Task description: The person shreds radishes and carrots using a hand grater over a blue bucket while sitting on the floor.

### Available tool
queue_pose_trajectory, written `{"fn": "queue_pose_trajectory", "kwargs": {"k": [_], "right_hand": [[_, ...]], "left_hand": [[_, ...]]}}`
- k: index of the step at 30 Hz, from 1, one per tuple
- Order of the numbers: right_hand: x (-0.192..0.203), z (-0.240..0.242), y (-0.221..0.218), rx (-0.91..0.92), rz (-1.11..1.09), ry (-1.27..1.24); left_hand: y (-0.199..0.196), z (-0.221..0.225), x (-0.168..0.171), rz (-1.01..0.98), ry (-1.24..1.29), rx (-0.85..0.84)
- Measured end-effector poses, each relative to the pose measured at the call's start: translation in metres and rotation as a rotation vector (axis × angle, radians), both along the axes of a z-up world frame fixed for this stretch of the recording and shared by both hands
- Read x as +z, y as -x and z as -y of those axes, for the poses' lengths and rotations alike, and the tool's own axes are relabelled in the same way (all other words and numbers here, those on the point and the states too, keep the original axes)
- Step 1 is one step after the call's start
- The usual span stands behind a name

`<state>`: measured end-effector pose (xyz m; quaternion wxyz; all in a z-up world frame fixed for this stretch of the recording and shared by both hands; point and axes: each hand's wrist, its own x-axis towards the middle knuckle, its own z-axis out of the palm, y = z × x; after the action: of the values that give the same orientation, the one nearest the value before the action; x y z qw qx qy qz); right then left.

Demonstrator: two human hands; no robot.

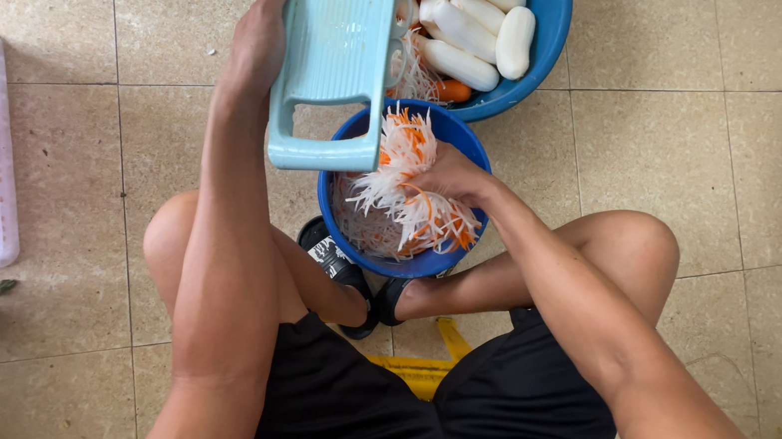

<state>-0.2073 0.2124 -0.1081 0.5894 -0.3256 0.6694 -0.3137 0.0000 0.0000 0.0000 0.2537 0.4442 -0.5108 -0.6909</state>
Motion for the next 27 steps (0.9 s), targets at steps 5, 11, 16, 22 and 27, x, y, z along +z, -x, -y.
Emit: {"fn": "queue_pose_trajectory", "kwargs": {"k": [5, 11, 16, 22, 27], "right_hand": [[0.07, 0.017, 0.019, 0.088, -0.117, 0.021], [0.137, 0.078, 0.067, 0.033, -0.314, -0.062], [0.106, 0.157, 0.12, 0.135, -0.365, 0.142], [-0.059, 0.245, 0.13, 0.413, -0.768, 0.015], [-0.128, 0.25, 0.113, 0.544, -0.846, 0.082]], "left_hand": [[-0.006, 0.01, -0.004, -0.025, 0.115, 0.044], [-0.009, 0.021, -0.012, -0.176, -0.002, 0.086], [-0.005, 0.026, -0.009, -0.239, -0.03, 0.133], [0.001, 0.028, -0.008, -0.194, -0.104, 0.186], [0.006, 0.028, -0.001, 0.0, -0.1, 0.195]]}}
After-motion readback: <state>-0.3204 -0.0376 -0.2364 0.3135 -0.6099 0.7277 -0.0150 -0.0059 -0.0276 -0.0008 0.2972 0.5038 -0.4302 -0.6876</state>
